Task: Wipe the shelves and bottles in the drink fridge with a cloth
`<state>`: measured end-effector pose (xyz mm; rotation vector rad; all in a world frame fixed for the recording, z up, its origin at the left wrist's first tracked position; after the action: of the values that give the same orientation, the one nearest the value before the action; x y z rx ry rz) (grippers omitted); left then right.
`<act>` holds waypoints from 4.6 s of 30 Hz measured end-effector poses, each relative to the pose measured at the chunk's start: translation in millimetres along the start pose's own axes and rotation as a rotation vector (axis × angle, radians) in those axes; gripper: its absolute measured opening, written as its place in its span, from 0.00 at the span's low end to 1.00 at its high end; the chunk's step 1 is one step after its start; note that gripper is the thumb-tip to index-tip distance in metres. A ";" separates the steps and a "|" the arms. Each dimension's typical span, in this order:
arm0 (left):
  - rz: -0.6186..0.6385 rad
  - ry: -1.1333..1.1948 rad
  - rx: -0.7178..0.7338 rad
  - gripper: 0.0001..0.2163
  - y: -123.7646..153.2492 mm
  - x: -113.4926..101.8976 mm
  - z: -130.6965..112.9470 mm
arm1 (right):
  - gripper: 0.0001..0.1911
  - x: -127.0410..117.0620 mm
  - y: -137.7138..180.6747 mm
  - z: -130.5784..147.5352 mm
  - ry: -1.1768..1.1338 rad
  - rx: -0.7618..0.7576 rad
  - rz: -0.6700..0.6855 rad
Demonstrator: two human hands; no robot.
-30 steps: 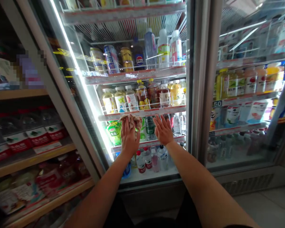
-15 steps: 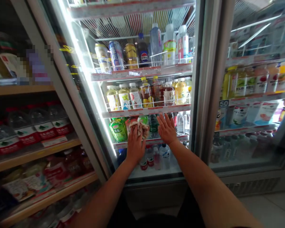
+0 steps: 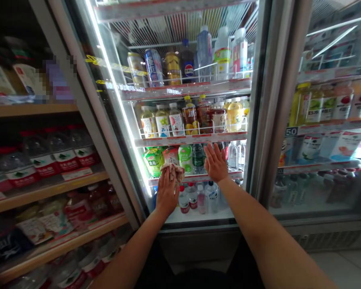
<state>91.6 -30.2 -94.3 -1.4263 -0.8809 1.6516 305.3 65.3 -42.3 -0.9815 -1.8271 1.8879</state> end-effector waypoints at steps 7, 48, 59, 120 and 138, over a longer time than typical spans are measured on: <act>-0.037 0.029 -0.066 0.30 3.2 -3.9 27.0 | 0.38 0.1 0.7 0.8 0.006 -0.010 -0.003; 0.045 -0.014 -0.148 0.26 53.0 14.1 63.9 | 0.35 0.2 3.3 2.1 -0.015 0.006 -0.018; 0.053 0.053 -0.064 0.28 25.9 3.5 23.2 | 0.30 4.1 5.3 -0.9 -0.023 0.072 0.026; -0.278 0.055 0.156 0.24 -44.3 -15.2 50.9 | 0.28 14.7 20.5 60.3 -0.214 -0.286 0.359; -0.224 0.046 0.002 0.27 -52.0 21.0 123.5 | 0.27 22.9 10.0 73.6 -0.133 -0.110 0.356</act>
<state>-26.7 10.4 -41.7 -1.3074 -0.9750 1.4470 241.8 25.2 -62.1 -1.3221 -1.9533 2.1182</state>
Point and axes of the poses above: each hand's wrist, its own y-axis away from the middle knuckle, its own x-axis out of the palm, z = x × y, the point moved 6 cm from there along -y, towards the middle knuckle, and after that the axes turned 14 degrees about -y, right-handed, at the moved point
